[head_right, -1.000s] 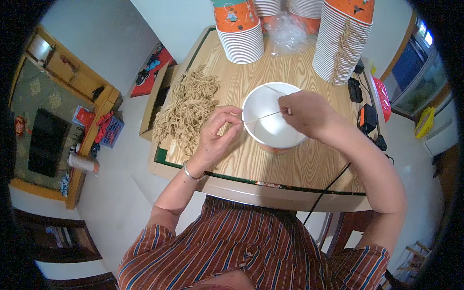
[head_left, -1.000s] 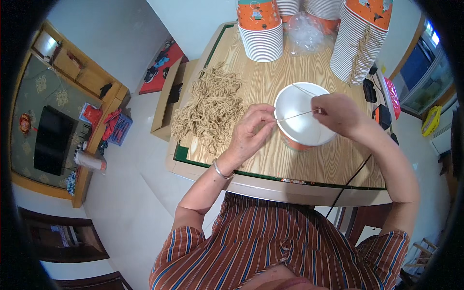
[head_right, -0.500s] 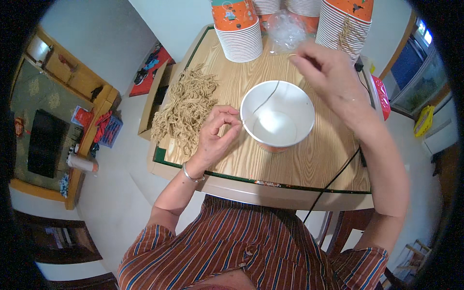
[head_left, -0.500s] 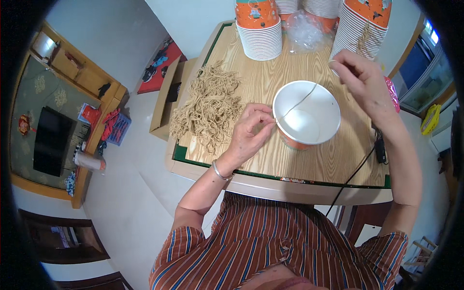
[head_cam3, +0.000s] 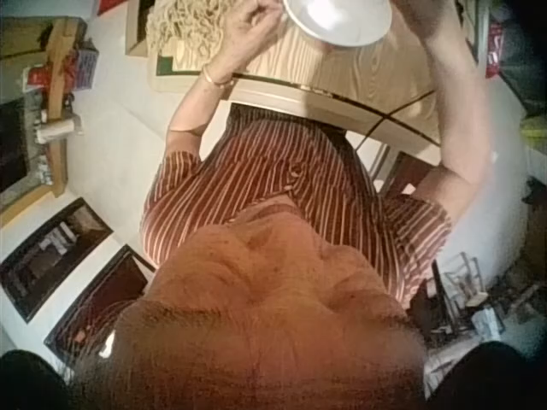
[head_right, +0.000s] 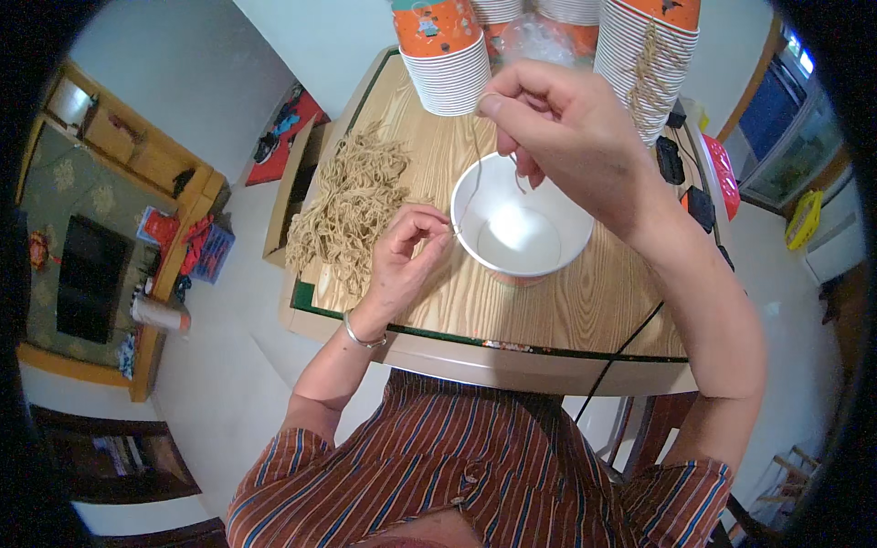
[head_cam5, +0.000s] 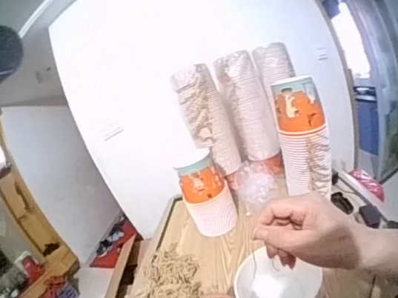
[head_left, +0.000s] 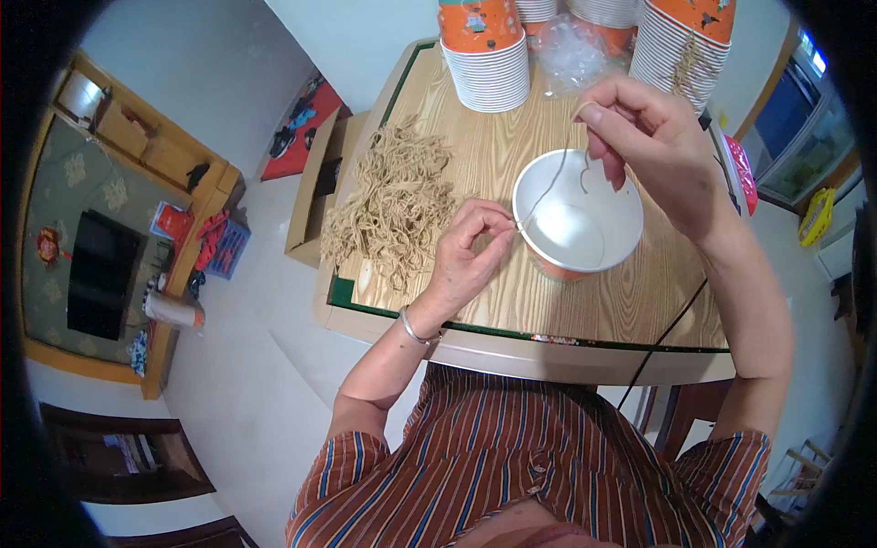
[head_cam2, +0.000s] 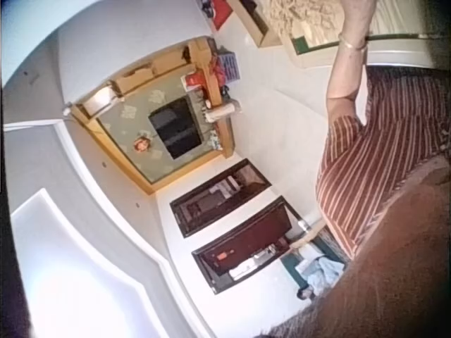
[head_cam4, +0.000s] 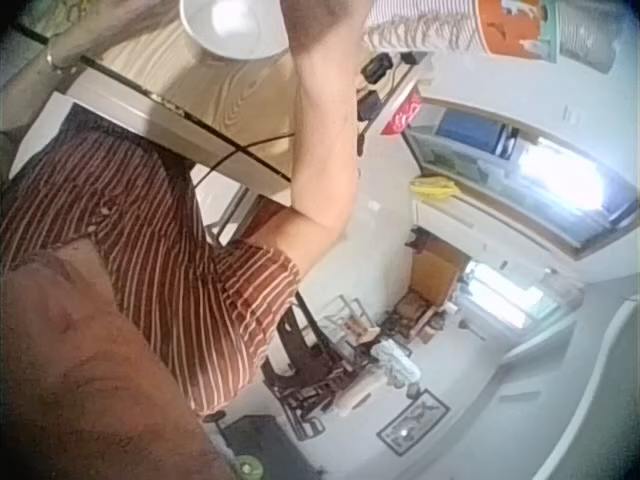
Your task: Attaching elastic strings to the sides of decorative paper buckets.
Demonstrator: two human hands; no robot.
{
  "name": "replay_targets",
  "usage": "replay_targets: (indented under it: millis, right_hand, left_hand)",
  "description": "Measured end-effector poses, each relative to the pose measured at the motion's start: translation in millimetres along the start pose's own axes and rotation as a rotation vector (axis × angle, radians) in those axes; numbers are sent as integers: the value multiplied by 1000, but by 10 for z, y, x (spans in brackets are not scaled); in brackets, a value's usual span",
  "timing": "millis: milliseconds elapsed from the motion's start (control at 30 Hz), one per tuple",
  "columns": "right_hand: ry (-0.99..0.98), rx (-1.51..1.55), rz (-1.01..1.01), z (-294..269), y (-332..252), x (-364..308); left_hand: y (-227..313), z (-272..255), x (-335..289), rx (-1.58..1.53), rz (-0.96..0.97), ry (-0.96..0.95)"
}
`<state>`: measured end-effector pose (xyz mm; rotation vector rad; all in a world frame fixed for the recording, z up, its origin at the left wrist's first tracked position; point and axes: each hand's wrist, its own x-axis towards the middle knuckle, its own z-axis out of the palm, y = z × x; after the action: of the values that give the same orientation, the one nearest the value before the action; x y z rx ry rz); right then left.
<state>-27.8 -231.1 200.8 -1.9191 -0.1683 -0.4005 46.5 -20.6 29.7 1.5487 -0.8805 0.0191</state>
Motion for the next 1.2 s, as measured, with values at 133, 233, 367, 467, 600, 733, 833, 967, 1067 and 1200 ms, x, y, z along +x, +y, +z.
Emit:
replay_targets:
  millis: [133, 233, 367, 467, 600, 733, 833, 967, 1067, 1200]
  right_hand:
    - [-59, 349, 304, 38, 205, -101]
    - [-232, 46, 220, -5, 631, -201]
    - [-289, -881, -160, -1, 886, -347]
    - [-252, -751, -151, 63, 848, -327]
    - [-341, -305, -51, 290, 941, -263]
    - [-466, -169, 386, 442, 980, -222]
    - [-464, -45, 431, 456, 967, -204]
    - [-482, -12, 435, 478, 973, -193]
    - [-413, 0, 496, 478, 918, -200]
    - [-407, 133, 571, 392, 850, -192]
  left_hand:
    - [28, 38, -24, -107, -82, 12]
    - [6, 60, 3, -121, -51, 3]
    - [-9, 70, -38, -197, -120, 16]
    - [-9, 77, -41, -234, -134, 20]
    - [10, 76, -55, -237, -147, 24]
    - [32, 82, -37, -277, -176, 45]
    - [45, 60, -24, -222, -169, 31]
    - [94, 61, 14, -192, -94, 45]
    - [118, 46, 64, -50, 3, 48]
    - [252, 39, 120, 117, 31, 24]
